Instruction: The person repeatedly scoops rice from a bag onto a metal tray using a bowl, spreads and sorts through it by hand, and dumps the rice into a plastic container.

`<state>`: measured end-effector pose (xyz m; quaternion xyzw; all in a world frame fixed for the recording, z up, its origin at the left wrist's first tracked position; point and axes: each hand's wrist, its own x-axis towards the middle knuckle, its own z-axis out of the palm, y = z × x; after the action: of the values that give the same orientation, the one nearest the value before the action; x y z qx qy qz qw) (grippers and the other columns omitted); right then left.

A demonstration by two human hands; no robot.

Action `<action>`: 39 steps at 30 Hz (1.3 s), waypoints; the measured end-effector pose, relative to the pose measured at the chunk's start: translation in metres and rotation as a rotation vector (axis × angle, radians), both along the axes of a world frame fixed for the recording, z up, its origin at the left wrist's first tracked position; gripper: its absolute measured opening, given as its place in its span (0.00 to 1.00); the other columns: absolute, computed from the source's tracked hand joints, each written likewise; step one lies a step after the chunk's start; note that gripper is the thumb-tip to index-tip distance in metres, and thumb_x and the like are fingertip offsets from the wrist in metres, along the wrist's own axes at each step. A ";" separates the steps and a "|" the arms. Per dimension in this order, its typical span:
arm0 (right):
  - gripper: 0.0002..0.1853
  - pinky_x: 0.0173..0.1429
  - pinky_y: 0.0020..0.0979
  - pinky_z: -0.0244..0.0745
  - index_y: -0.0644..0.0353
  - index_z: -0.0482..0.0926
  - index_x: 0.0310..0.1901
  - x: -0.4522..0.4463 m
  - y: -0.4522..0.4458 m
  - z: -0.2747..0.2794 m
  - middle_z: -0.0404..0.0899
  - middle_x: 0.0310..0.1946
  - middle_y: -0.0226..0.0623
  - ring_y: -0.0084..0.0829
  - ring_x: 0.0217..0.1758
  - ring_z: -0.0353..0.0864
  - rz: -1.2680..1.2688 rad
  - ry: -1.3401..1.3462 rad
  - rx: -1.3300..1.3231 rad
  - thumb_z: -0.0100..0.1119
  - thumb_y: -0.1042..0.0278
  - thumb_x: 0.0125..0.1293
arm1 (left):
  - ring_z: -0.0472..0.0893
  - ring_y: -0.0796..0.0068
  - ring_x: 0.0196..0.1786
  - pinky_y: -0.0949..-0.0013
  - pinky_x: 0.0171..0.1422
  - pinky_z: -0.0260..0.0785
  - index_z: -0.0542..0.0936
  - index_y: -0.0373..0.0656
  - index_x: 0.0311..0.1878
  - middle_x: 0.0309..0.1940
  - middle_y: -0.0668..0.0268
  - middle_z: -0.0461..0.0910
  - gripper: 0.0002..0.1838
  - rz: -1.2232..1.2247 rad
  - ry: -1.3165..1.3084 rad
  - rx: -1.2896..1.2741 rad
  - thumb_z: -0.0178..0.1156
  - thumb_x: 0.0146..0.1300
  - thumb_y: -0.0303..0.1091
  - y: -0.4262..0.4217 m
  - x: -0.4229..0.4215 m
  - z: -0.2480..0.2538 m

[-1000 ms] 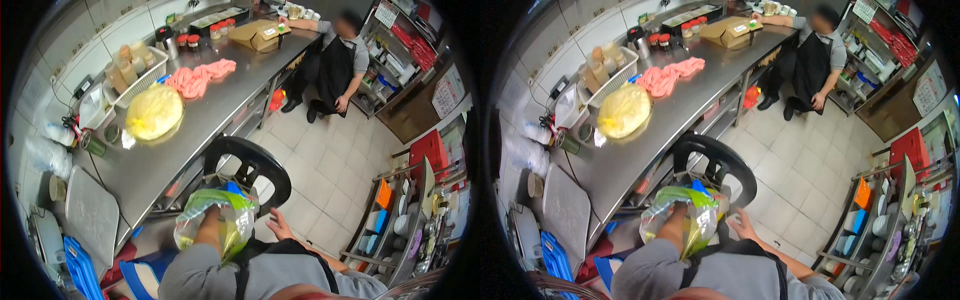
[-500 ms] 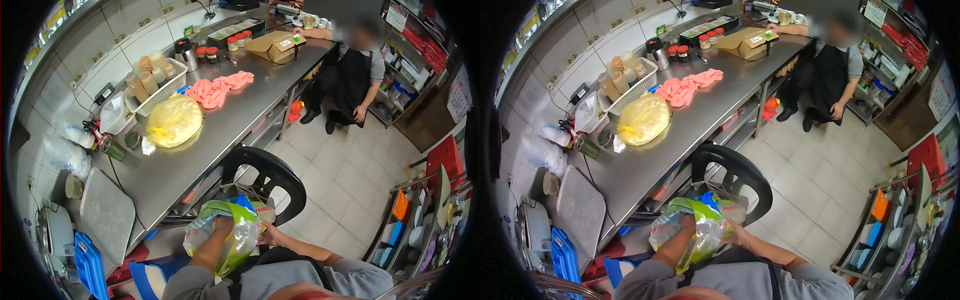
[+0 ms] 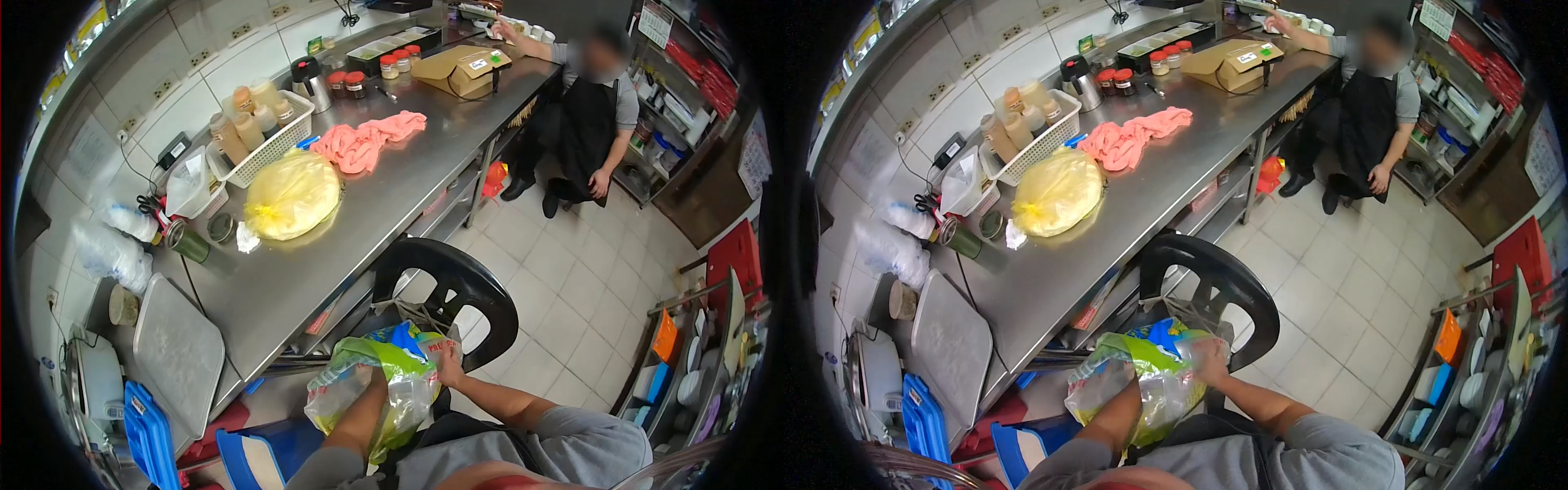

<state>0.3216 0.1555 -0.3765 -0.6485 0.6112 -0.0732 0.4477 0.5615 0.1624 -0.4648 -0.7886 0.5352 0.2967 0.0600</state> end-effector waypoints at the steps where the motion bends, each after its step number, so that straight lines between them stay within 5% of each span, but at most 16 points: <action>1: 0.68 0.78 0.51 0.58 0.61 0.37 0.79 -0.003 0.001 -0.002 0.51 0.73 0.68 0.68 0.75 0.55 -0.131 0.095 0.114 0.78 0.47 0.46 | 0.79 0.47 0.62 0.45 0.63 0.73 0.58 0.40 0.76 0.76 0.46 0.57 0.32 0.003 0.004 0.004 0.50 0.70 0.33 0.000 -0.001 -0.001; 8: 0.71 0.79 0.48 0.57 0.60 0.38 0.79 -0.022 -0.002 -0.067 0.49 0.74 0.67 0.61 0.78 0.54 -0.214 -0.053 0.173 0.83 0.54 0.41 | 0.79 0.47 0.62 0.44 0.62 0.74 0.59 0.40 0.76 0.75 0.47 0.59 0.32 0.053 -0.044 0.005 0.50 0.69 0.32 0.039 0.025 -0.011; 11: 0.71 0.79 0.47 0.58 0.55 0.31 0.79 -0.013 -0.003 -0.074 0.47 0.74 0.67 0.63 0.77 0.54 -0.535 -0.021 0.227 0.79 0.57 0.44 | 0.79 0.47 0.62 0.44 0.62 0.74 0.59 0.40 0.76 0.74 0.47 0.59 0.32 0.057 -0.047 0.023 0.50 0.69 0.32 0.041 0.024 -0.015; 16: 0.62 0.76 0.42 0.65 0.64 0.49 0.73 -0.024 -0.021 -0.068 0.52 0.73 0.61 0.58 0.75 0.59 -0.452 0.023 0.334 0.83 0.61 0.40 | 0.79 0.46 0.61 0.44 0.61 0.74 0.59 0.40 0.75 0.74 0.48 0.61 0.32 0.061 -0.033 0.039 0.50 0.68 0.32 0.029 0.019 -0.013; 17: 0.45 0.69 0.42 0.72 0.66 0.63 0.66 -0.019 -0.020 -0.068 0.67 0.66 0.62 0.53 0.68 0.72 -0.322 0.230 0.157 0.77 0.63 0.48 | 0.79 0.46 0.61 0.43 0.61 0.75 0.59 0.40 0.75 0.74 0.48 0.61 0.32 0.063 -0.029 0.044 0.50 0.68 0.32 0.027 0.018 -0.013; 18: 0.45 0.69 0.42 0.72 0.66 0.63 0.66 -0.021 -0.022 -0.073 0.67 0.66 0.62 0.53 0.68 0.72 -0.317 0.231 0.167 0.77 0.63 0.48 | 0.79 0.46 0.61 0.43 0.61 0.75 0.60 0.40 0.75 0.73 0.48 0.61 0.32 0.065 -0.023 0.047 0.51 0.68 0.31 0.027 0.019 -0.013; 20: 0.23 0.60 0.45 0.77 0.68 0.78 0.53 -0.020 -0.026 -0.076 0.82 0.48 0.59 0.50 0.54 0.83 -0.487 0.075 0.197 0.67 0.65 0.56 | 0.79 0.46 0.61 0.43 0.60 0.75 0.60 0.40 0.75 0.73 0.48 0.61 0.32 0.067 -0.014 0.047 0.51 0.68 0.31 0.029 0.021 -0.012; 21: 0.12 0.50 0.46 0.79 0.67 0.83 0.40 -0.010 -0.017 -0.075 0.85 0.35 0.56 0.51 0.42 0.87 -0.526 0.070 -0.016 0.60 0.67 0.60 | 0.79 0.46 0.61 0.43 0.60 0.75 0.60 0.40 0.75 0.73 0.48 0.62 0.32 0.068 -0.012 0.047 0.51 0.67 0.31 0.029 0.023 -0.011; 24: 0.12 0.47 0.40 0.79 0.64 0.83 0.43 0.017 0.003 -0.040 0.86 0.36 0.52 0.47 0.40 0.86 -0.253 -0.149 -0.033 0.61 0.69 0.60 | 0.79 0.46 0.61 0.43 0.60 0.75 0.60 0.40 0.74 0.73 0.49 0.62 0.32 0.080 0.005 0.051 0.51 0.67 0.31 0.036 0.022 -0.011; 26: 0.10 0.44 0.35 0.77 0.63 0.83 0.43 0.046 0.010 0.013 0.83 0.29 0.44 0.40 0.33 0.83 -0.282 -0.402 0.079 0.61 0.71 0.62 | 0.79 0.46 0.61 0.42 0.59 0.75 0.60 0.40 0.74 0.72 0.49 0.63 0.32 0.095 0.013 0.055 0.51 0.67 0.31 0.046 0.020 -0.014; 29: 0.06 0.51 0.29 0.73 0.61 0.82 0.42 0.073 0.013 0.032 0.78 0.34 0.33 0.31 0.40 0.79 -0.128 -0.503 -0.005 0.61 0.74 0.65 | 0.79 0.46 0.61 0.42 0.59 0.76 0.61 0.40 0.74 0.72 0.49 0.63 0.31 0.113 0.017 0.065 0.51 0.67 0.30 0.058 0.017 -0.019; 31: 0.07 0.60 0.31 0.70 0.60 0.82 0.43 0.095 0.020 0.033 0.76 0.47 0.35 0.34 0.56 0.74 -0.326 -0.809 0.177 0.66 0.73 0.64 | 0.79 0.46 0.61 0.42 0.59 0.76 0.61 0.40 0.74 0.72 0.49 0.64 0.31 0.112 0.024 0.066 0.51 0.66 0.30 0.061 0.013 -0.021; 34: 0.02 0.65 0.26 0.60 0.55 0.80 0.41 0.088 0.021 0.003 0.70 0.52 0.25 0.25 0.60 0.69 -0.261 -0.805 0.196 0.63 0.72 0.69 | 0.79 0.46 0.61 0.42 0.58 0.76 0.61 0.40 0.73 0.71 0.50 0.64 0.31 0.109 0.043 0.077 0.51 0.66 0.30 0.059 0.004 -0.024; 39: 0.03 0.69 0.29 0.62 0.55 0.82 0.42 0.028 -0.005 0.034 0.68 0.69 0.29 0.28 0.69 0.68 -0.371 -0.734 0.158 0.64 0.71 0.69 | 0.79 0.46 0.61 0.41 0.57 0.77 0.62 0.39 0.73 0.70 0.50 0.65 0.31 0.123 0.096 0.106 0.51 0.66 0.30 0.059 -0.010 -0.027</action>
<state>0.3498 0.1508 -0.3430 -0.4220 0.5214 -0.3317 0.6634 0.5515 0.2212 -0.4916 -0.8006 0.4716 0.3651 0.0577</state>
